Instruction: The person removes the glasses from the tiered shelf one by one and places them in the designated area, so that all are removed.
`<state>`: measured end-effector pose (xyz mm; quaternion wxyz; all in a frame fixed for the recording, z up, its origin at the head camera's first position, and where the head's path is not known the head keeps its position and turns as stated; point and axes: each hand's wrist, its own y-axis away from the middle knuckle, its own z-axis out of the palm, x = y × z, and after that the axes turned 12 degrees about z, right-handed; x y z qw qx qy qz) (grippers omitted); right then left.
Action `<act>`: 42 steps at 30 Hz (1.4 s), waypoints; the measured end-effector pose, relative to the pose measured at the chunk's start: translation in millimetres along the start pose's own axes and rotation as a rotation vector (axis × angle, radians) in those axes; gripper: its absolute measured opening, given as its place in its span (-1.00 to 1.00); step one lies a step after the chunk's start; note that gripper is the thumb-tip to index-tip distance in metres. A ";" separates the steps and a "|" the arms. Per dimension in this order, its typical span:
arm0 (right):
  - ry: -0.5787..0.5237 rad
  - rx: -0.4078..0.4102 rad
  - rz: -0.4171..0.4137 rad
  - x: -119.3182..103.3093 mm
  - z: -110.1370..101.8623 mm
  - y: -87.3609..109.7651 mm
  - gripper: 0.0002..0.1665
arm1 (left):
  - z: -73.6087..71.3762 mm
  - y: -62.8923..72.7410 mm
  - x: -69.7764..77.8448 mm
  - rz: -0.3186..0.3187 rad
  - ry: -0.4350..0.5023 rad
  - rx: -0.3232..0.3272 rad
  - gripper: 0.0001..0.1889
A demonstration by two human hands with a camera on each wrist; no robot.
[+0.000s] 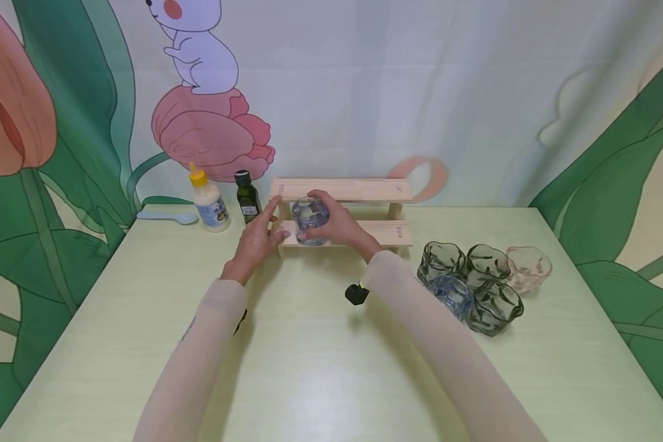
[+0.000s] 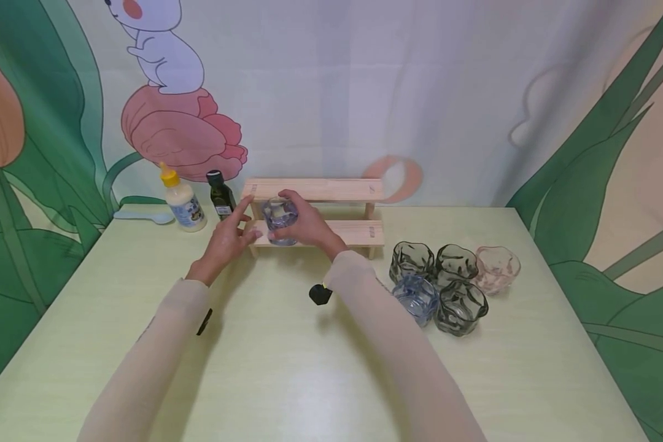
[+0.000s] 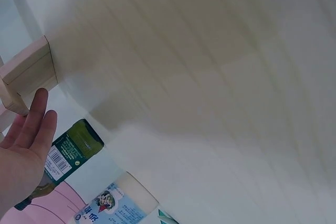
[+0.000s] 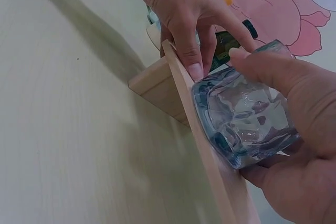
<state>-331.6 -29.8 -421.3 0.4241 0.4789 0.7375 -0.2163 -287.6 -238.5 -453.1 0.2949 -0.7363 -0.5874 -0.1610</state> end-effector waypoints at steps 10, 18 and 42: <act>0.019 0.004 0.010 0.7 0.6 2.8 0.05 | 0.3 0.2 -1.0 -0.005 0.005 -0.002 -0.12; 0.015 -0.006 -0.008 2.6 -2.6 10.3 0.03 | 1.7 -0.6 -2.5 0.003 0.010 0.002 -0.11; 0.047 -0.008 -0.018 12.1 -55.1 53.2 0.06 | 1.8 1.7 -6.4 0.063 0.024 0.039 -0.12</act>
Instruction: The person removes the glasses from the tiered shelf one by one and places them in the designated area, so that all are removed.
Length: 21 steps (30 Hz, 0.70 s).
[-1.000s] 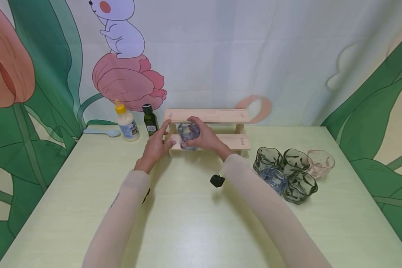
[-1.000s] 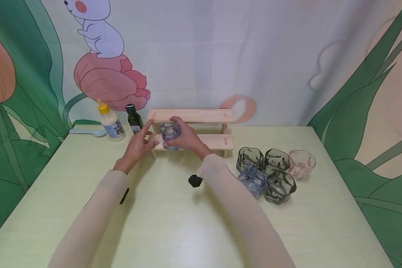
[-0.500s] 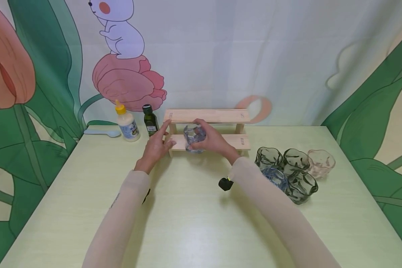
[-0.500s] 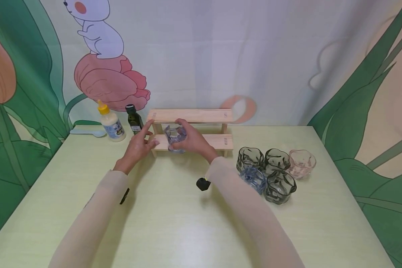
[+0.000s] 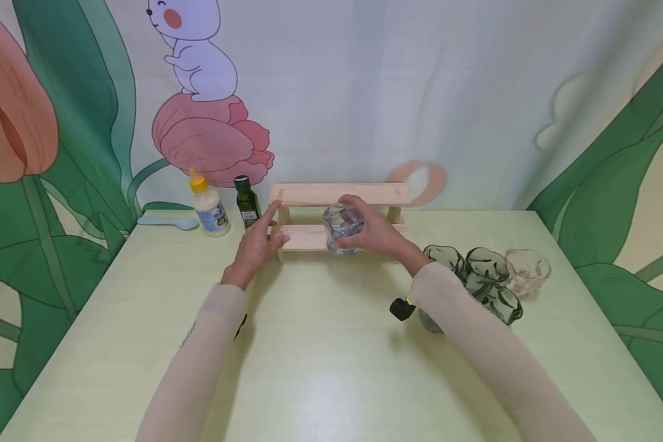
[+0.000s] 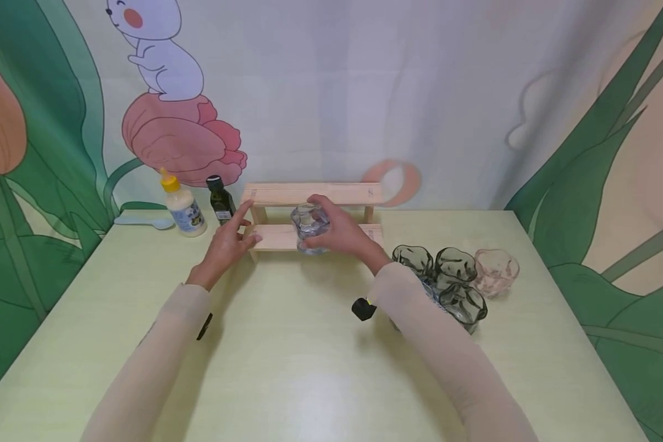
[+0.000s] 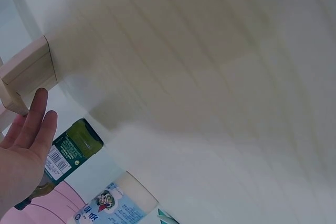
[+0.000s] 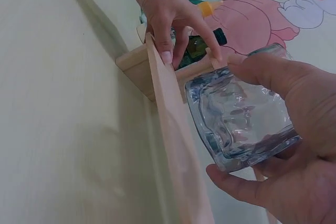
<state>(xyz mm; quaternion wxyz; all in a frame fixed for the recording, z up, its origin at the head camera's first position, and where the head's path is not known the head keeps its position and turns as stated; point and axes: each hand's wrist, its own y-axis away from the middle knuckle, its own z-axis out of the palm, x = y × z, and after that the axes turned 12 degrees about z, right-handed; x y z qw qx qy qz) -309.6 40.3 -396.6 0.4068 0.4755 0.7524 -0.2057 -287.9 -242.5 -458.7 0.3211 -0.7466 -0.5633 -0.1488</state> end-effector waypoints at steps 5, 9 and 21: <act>0.008 0.021 0.007 3.2 -18.8 16.7 0.06 | -0.1 1.2 1.4 -0.004 0.002 -0.003 -0.11; 0.025 0.054 0.012 6.5 -30.7 28.8 0.05 | -0.2 1.2 1.4 -0.021 -0.007 -0.015 -0.11; 0.043 0.131 0.046 28.0 -57.6 64.7 0.04 | 1.6 -0.5 0.8 -0.031 0.006 -0.028 -0.12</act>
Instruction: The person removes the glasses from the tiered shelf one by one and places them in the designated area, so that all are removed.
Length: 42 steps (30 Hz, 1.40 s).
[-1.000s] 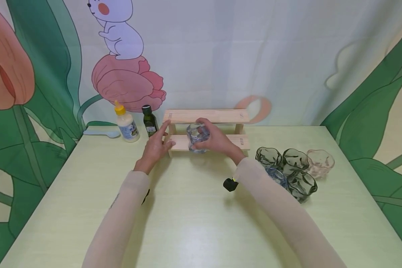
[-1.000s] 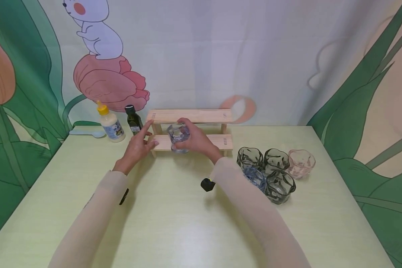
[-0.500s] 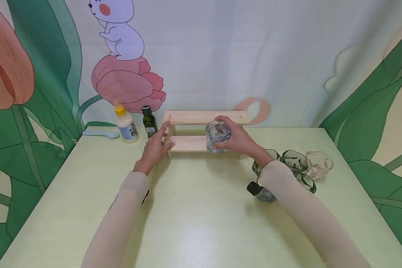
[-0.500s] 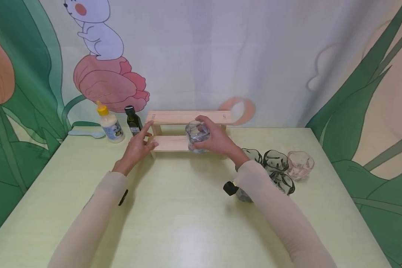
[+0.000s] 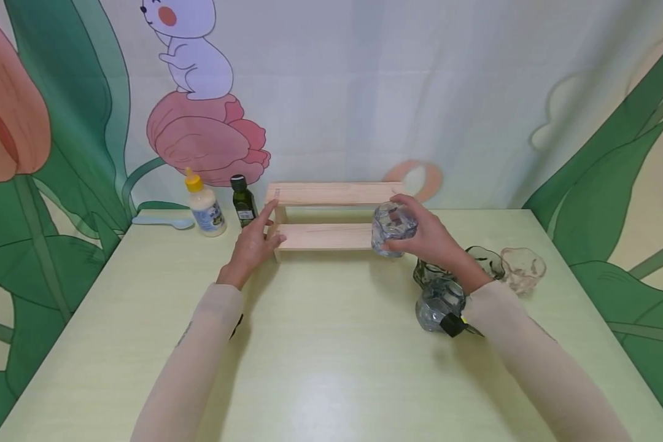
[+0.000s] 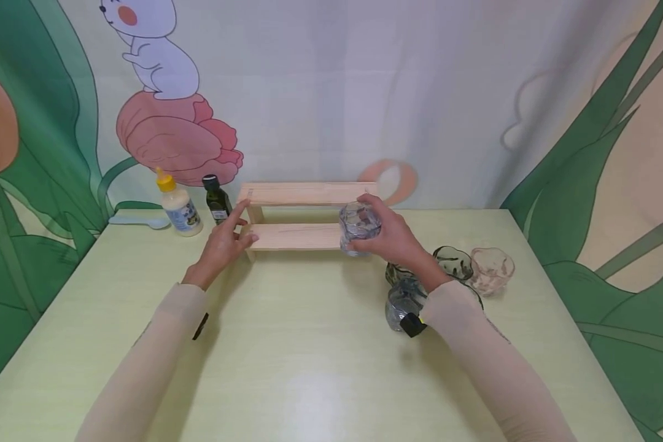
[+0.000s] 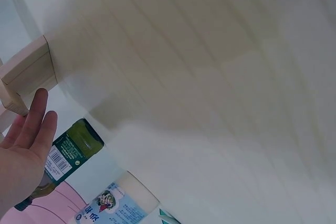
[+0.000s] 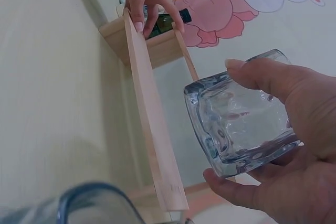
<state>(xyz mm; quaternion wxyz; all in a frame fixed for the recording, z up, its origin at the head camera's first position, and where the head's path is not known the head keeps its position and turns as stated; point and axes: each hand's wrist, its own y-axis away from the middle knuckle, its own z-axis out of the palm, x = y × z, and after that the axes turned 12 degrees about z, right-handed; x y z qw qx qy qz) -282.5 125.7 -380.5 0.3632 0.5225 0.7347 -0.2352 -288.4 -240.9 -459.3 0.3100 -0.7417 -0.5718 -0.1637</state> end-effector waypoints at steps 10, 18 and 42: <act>0.010 0.092 0.035 13.6 -27.2 28.0 -0.02 | -3.0 -0.9 2.0 -0.010 -0.006 -0.006 -0.11; 0.032 0.160 0.093 26.4 -51.6 54.7 0.07 | -2.7 -0.6 2.5 -0.019 -0.003 -0.007 -0.11; 0.016 0.330 0.208 96.2 -99.5 137.4 0.02 | -0.5 0.4 3.5 -0.023 0.005 -0.001 -0.10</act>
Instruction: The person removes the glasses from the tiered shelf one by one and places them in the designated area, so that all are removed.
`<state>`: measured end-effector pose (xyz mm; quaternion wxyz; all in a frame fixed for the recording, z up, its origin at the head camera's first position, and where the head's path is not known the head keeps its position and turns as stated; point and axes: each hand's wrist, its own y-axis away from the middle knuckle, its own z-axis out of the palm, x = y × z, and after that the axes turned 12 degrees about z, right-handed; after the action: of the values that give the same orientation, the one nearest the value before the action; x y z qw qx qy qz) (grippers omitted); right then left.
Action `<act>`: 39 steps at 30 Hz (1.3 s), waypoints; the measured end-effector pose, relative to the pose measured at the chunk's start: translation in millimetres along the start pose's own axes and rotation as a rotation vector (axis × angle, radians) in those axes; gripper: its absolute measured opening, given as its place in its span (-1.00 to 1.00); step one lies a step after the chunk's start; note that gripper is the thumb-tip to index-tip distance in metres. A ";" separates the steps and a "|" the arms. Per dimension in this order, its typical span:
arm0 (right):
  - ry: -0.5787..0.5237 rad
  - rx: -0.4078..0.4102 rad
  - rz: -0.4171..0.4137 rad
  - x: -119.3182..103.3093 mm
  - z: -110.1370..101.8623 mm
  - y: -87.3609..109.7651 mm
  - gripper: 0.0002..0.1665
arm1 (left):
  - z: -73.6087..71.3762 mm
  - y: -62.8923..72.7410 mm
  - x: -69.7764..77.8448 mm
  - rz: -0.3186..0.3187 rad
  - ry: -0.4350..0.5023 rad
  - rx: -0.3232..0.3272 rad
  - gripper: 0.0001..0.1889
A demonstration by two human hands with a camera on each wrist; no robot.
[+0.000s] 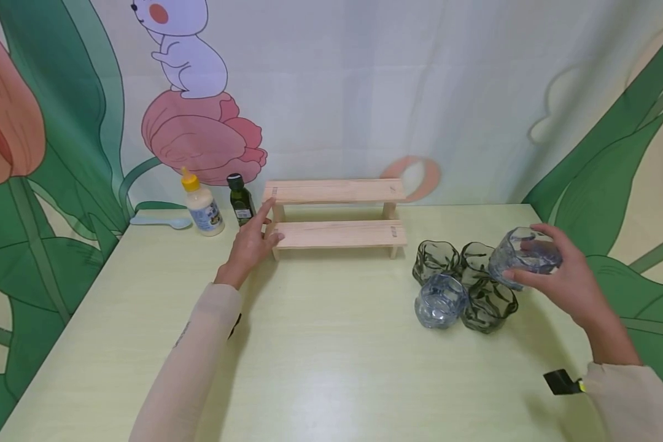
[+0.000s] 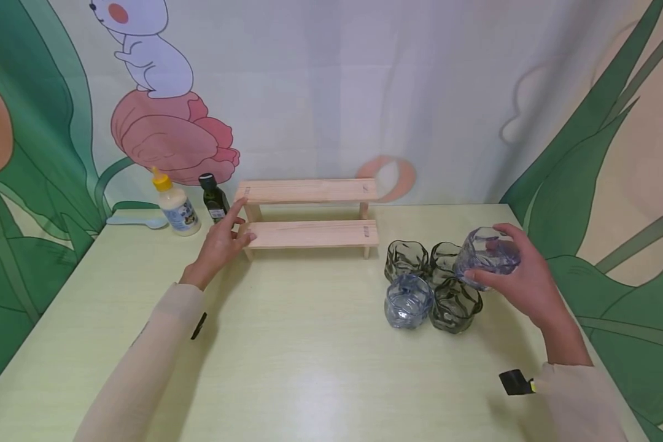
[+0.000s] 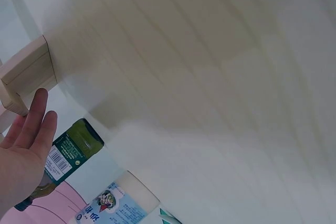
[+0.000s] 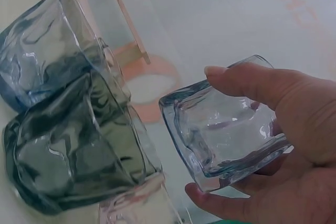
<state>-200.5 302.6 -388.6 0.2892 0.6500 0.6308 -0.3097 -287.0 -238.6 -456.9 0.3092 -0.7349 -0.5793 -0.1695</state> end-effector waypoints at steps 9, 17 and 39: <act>-0.005 0.013 0.031 21.7 -14.9 13.2 0.03 | 0.6 0.4 -0.4 -0.004 0.002 0.000 -0.10; 0.003 0.005 0.080 39.5 -15.4 22.6 0.05 | 2.0 0.7 -0.7 -0.008 0.004 -0.005 -0.10; -0.015 -0.021 0.087 85.7 4.8 24.8 0.05 | -0.8 0.5 -0.1 -0.005 0.010 -0.007 -0.11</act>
<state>-174.8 352.9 -457.8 0.3138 0.6716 0.6029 -0.2949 -286.4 -239.3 -456.5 0.3089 -0.7336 -0.5792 -0.1761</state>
